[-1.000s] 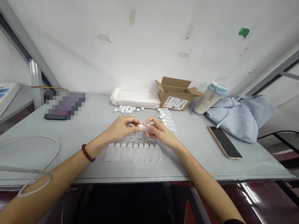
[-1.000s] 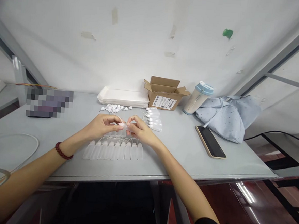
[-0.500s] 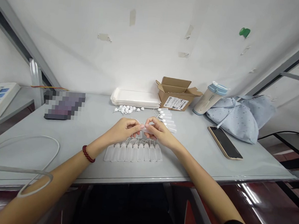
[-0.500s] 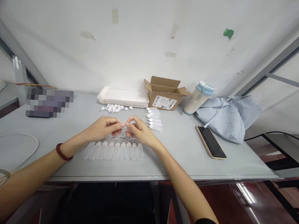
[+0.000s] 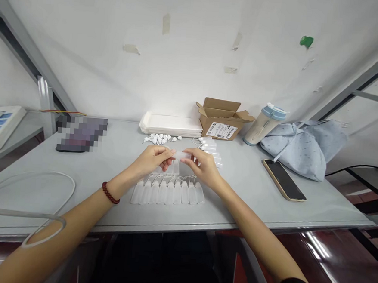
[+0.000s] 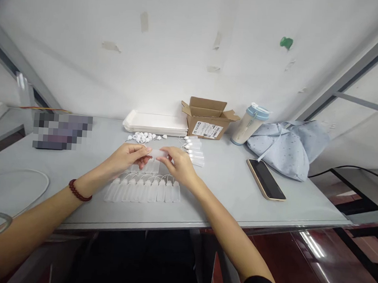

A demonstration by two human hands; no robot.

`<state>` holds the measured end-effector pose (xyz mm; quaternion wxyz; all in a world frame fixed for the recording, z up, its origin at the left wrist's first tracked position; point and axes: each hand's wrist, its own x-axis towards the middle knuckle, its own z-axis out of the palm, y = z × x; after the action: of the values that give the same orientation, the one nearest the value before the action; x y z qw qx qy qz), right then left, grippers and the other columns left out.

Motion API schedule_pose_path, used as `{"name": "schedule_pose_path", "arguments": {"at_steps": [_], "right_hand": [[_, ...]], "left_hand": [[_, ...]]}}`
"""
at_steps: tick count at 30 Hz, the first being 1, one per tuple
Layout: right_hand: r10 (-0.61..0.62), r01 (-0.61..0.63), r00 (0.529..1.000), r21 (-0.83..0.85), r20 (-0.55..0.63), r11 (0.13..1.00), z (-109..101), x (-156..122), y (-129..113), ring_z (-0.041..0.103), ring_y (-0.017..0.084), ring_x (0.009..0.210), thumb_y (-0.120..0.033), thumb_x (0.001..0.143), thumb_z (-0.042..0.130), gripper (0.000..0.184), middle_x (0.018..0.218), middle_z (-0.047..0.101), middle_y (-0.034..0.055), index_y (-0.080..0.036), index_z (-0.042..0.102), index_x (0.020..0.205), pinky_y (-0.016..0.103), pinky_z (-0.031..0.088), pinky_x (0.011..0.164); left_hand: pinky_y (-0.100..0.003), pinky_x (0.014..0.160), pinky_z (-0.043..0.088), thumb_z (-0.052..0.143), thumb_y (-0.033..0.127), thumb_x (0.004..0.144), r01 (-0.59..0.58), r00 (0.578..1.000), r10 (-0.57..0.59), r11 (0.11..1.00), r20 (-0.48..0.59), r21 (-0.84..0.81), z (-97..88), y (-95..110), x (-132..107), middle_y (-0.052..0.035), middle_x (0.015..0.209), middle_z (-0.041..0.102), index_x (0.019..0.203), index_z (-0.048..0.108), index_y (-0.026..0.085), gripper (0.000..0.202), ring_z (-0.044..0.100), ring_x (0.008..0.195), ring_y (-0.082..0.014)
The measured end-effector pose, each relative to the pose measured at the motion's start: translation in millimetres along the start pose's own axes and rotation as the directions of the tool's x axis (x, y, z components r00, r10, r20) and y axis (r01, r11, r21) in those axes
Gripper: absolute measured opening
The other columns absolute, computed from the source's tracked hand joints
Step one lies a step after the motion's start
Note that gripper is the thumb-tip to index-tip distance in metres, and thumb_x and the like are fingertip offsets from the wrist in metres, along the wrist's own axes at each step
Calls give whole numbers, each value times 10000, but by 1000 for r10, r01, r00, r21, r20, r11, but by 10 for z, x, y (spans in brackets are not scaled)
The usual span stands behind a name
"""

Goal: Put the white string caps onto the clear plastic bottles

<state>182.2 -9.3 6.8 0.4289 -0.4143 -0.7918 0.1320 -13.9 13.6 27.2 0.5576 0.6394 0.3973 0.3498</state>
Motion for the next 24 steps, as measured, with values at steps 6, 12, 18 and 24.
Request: {"name": "schedule_pose_path", "arguments": {"at_steps": [6, 12, 18, 24], "right_hand": [[72, -74, 997, 75, 29, 994, -22, 4, -43, 497, 119, 577, -379, 910, 503, 283, 639, 584, 13, -143, 658, 888, 234, 399, 548], [184, -189, 982, 159, 44, 969, -18, 13, -54, 508, 115, 567, -380, 887, 522, 284, 592, 548, -8, -135, 666, 869, 227, 383, 545], [222, -221, 975, 228, 20, 948, -30, 15, -71, 542, 128, 615, -413, 879, 517, 300, 637, 579, 5, -148, 655, 900, 234, 401, 569], [207, -207, 978, 210, 22, 956, -40, 13, -82, 517, 129, 622, -409, 884, 502, 300, 663, 570, 8, -148, 645, 927, 239, 379, 573]], "left_hand": [[-264, 613, 503, 705, 483, 717, -76, 997, 77, 994, -11, 77, 3, -1, 4, -31, 660, 647, 698, 671, 141, 344, 593, 615, -137], [-278, 664, 529, 751, 430, 684, -104, 992, 106, 994, -65, 33, 17, -15, -4, -28, 713, 670, 723, 691, 141, 298, 608, 637, -138], [-268, 608, 521, 692, 497, 743, 71, 997, -70, 994, 10, -88, 21, -34, -6, -59, 689, 673, 713, 693, 117, 381, 616, 617, -144], [-239, 502, 464, 661, 526, 761, 75, 996, -70, 992, 50, -102, 25, -57, -16, -31, 604, 611, 658, 670, 118, 421, 543, 525, -112]]}}
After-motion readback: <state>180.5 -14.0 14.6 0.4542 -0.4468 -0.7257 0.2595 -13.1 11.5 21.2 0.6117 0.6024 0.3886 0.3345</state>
